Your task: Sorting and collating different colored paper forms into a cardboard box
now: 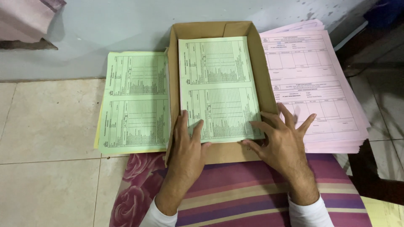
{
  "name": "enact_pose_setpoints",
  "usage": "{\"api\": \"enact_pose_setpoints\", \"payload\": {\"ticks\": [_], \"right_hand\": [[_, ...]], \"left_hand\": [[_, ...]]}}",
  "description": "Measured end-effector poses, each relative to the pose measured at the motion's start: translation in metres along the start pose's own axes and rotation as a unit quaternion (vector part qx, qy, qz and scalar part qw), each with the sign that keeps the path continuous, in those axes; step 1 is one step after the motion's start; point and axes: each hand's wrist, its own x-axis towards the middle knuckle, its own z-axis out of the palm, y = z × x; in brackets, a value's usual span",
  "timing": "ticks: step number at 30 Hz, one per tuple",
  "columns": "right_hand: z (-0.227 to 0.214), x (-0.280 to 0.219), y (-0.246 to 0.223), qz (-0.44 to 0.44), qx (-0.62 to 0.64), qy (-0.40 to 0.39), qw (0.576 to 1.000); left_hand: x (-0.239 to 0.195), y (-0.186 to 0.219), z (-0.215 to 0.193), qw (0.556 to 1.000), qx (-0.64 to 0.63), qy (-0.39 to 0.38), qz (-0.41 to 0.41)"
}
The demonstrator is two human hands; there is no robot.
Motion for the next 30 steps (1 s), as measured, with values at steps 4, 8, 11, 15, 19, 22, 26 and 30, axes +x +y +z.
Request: {"api": "enact_pose_setpoints", "payload": {"ticks": [4,8,11,15,19,22,26,30], "right_hand": [[0.002,-0.001,-0.002,-0.008,-0.008,0.003,1.000],[0.015,0.000,0.007,-0.045,0.037,0.046,0.997],[0.021,-0.001,0.012,-0.084,0.070,0.092,0.990],[0.007,-0.001,0.012,-0.084,0.145,0.112,0.979],[-0.017,-0.004,0.045,-0.027,0.208,0.136,0.968],[-0.028,-0.008,0.078,0.045,0.176,0.107,0.978],[-0.027,-0.002,0.090,0.107,0.164,-0.016,0.980],[-0.024,0.002,0.087,0.142,0.154,-0.118,0.971]], "left_hand": [[-0.001,0.000,-0.007,0.999,-0.038,0.000,-0.007],[-0.002,-0.010,0.006,0.999,-0.049,0.023,0.008],[-0.003,-0.017,0.016,0.997,-0.044,0.048,0.035],[-0.003,-0.022,0.022,0.996,0.019,0.071,0.053],[-0.004,-0.021,0.018,0.998,-0.006,0.044,0.049],[-0.003,-0.021,0.018,0.998,0.014,0.034,0.045],[-0.002,-0.023,0.020,0.998,0.016,0.038,0.041],[-0.002,-0.025,0.021,0.999,0.016,0.031,0.037]]}}
